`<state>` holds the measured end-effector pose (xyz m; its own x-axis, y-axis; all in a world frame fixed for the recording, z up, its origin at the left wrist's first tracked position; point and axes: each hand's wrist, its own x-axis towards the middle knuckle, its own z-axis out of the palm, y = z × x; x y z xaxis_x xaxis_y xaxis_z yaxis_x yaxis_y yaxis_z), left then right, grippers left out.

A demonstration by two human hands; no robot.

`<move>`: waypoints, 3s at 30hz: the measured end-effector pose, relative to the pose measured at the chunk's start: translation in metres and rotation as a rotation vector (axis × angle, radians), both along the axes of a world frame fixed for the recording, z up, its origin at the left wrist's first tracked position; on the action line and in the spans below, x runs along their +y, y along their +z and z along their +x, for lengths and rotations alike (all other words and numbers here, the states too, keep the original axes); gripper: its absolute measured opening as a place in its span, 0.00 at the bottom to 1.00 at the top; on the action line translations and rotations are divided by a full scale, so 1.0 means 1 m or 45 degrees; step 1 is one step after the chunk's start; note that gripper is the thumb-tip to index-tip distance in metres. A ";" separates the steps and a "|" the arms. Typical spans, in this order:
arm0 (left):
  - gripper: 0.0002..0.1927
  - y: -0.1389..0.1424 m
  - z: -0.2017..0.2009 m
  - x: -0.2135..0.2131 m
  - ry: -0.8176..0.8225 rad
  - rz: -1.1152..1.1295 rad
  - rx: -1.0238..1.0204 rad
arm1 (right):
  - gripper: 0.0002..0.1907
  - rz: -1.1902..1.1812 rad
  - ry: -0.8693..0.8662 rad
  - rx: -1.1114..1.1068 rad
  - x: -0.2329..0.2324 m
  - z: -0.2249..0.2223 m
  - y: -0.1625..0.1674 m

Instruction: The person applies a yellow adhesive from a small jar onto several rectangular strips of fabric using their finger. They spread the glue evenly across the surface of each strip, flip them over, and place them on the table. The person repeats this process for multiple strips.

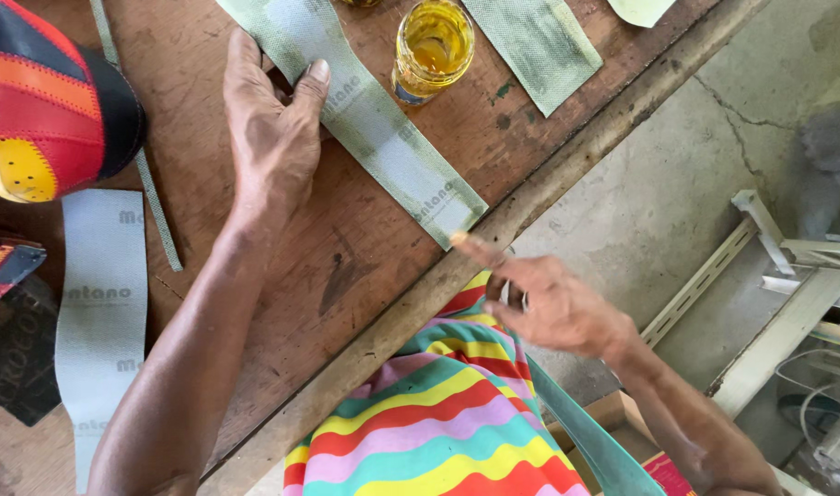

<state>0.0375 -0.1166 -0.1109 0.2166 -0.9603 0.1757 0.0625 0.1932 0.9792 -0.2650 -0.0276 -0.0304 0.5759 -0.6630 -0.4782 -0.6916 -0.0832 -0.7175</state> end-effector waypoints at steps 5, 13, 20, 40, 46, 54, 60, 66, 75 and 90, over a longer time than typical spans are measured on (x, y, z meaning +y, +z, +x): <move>0.23 -0.002 0.001 0.001 -0.006 -0.004 -0.005 | 0.45 -0.157 0.093 0.297 0.007 0.009 -0.002; 0.23 -0.004 0.002 0.003 0.000 0.039 -0.011 | 0.43 -0.501 0.273 0.842 0.010 0.018 0.002; 0.43 -0.004 0.009 0.006 0.057 0.241 -0.192 | 0.47 -0.518 0.359 0.936 0.008 0.032 0.008; 0.28 0.085 0.005 0.048 -0.061 -0.055 0.424 | 0.60 -0.851 -0.176 -0.302 -0.032 0.007 0.046; 0.27 0.137 -0.003 0.084 -0.153 0.013 0.572 | 0.59 -0.529 -0.220 -0.719 -0.044 0.051 0.009; 0.26 0.129 0.041 0.132 -0.042 0.170 0.297 | 0.48 -0.175 -0.303 -0.779 -0.071 -0.017 0.023; 0.19 0.100 0.011 0.152 -0.153 0.601 -0.045 | 0.41 -0.056 -0.568 -0.662 -0.093 -0.022 0.016; 0.13 0.098 -0.001 0.151 -0.214 0.632 -0.682 | 0.45 -0.628 -0.493 -0.130 -0.087 -0.023 -0.002; 0.15 0.104 -0.009 0.146 -0.310 0.572 -0.938 | 0.50 -0.316 -0.738 -0.350 -0.094 -0.033 -0.010; 0.18 0.100 0.023 0.131 -0.577 0.563 -0.776 | 0.32 -1.204 0.193 0.012 -0.120 0.034 0.095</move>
<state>0.0607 0.0147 -0.0106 -0.2120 -0.9386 -0.2721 -0.5167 -0.1287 0.8464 -0.2312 -0.1478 0.0641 0.6860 -0.6961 0.2118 -0.6315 -0.7142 -0.3018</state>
